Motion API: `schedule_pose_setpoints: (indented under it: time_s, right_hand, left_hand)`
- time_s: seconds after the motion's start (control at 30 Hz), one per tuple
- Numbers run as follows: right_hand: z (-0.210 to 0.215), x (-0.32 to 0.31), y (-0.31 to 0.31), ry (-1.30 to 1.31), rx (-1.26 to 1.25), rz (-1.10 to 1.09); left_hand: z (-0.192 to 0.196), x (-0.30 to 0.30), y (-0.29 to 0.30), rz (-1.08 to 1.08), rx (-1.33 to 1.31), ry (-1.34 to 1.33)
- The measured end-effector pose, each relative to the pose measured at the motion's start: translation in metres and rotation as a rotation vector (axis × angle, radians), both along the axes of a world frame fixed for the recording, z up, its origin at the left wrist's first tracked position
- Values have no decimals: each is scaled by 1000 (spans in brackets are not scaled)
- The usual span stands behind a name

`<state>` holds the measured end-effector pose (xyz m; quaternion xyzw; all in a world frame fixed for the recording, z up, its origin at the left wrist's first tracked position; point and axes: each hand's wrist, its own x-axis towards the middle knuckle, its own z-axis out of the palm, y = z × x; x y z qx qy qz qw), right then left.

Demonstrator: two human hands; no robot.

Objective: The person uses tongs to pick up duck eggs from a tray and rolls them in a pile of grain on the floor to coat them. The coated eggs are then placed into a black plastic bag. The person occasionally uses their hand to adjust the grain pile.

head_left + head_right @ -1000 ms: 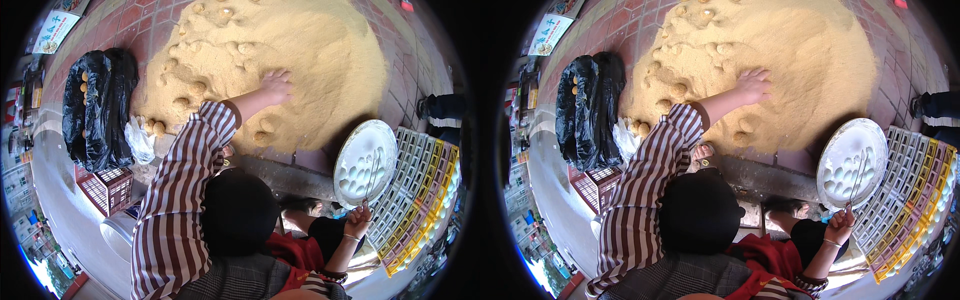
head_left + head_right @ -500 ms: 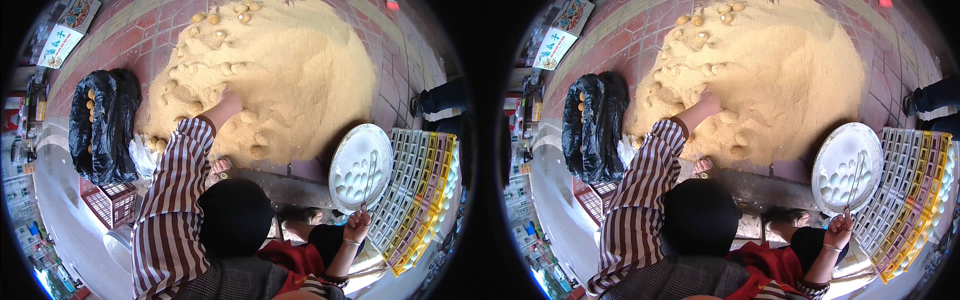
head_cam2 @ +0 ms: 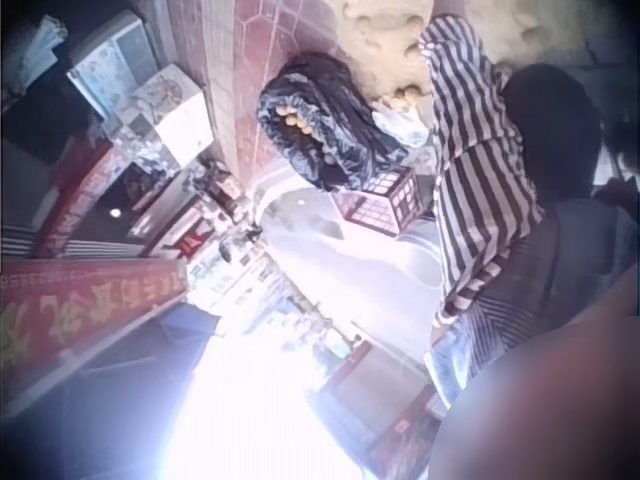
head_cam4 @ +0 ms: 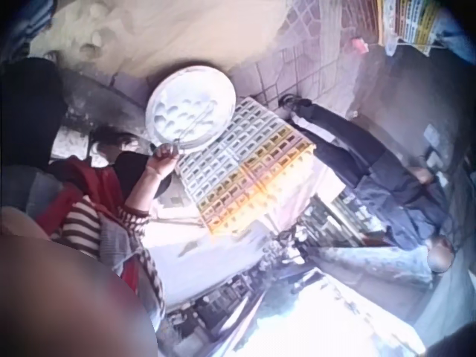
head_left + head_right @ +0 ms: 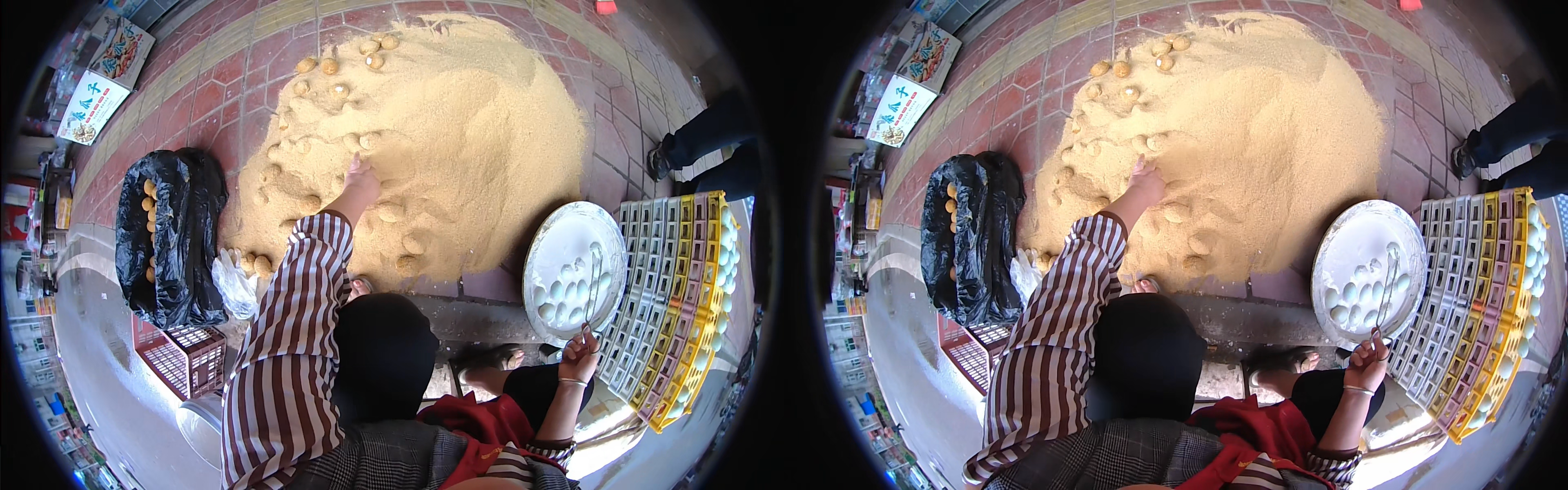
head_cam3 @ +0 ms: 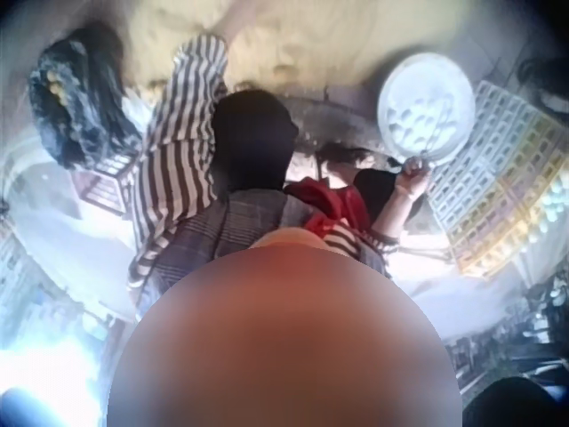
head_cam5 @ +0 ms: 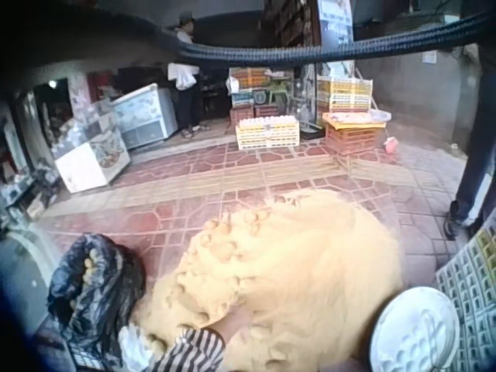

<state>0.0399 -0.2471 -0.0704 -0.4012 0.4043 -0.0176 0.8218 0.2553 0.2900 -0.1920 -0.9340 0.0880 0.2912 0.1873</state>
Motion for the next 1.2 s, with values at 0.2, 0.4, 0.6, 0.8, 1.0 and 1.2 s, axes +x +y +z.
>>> schedule_pose_setpoints:
  time_s: [0.2,0.4,0.6,0.8,1.0,1.2]
  right_hand:
    - [-3,0,-3,-94,109,-5]
    - [-10,-6,0,-90,144,6]
    - [-11,-10,-4,-70,91,42]
    - [-18,-7,-15,-13,42,39]
    - [-20,16,-29,-92,111,27]
    - [-29,8,-13,-83,56,39]
  left_hand:
    - [51,-77,11,105,-324,-102]
    - [96,-134,35,398,-538,-184]
    - [168,-111,30,349,-375,-27]
    - [256,-126,-36,40,-683,-286]
    - [283,-173,-142,-5,-1035,-396]
    - [243,-170,-153,103,-977,-334]
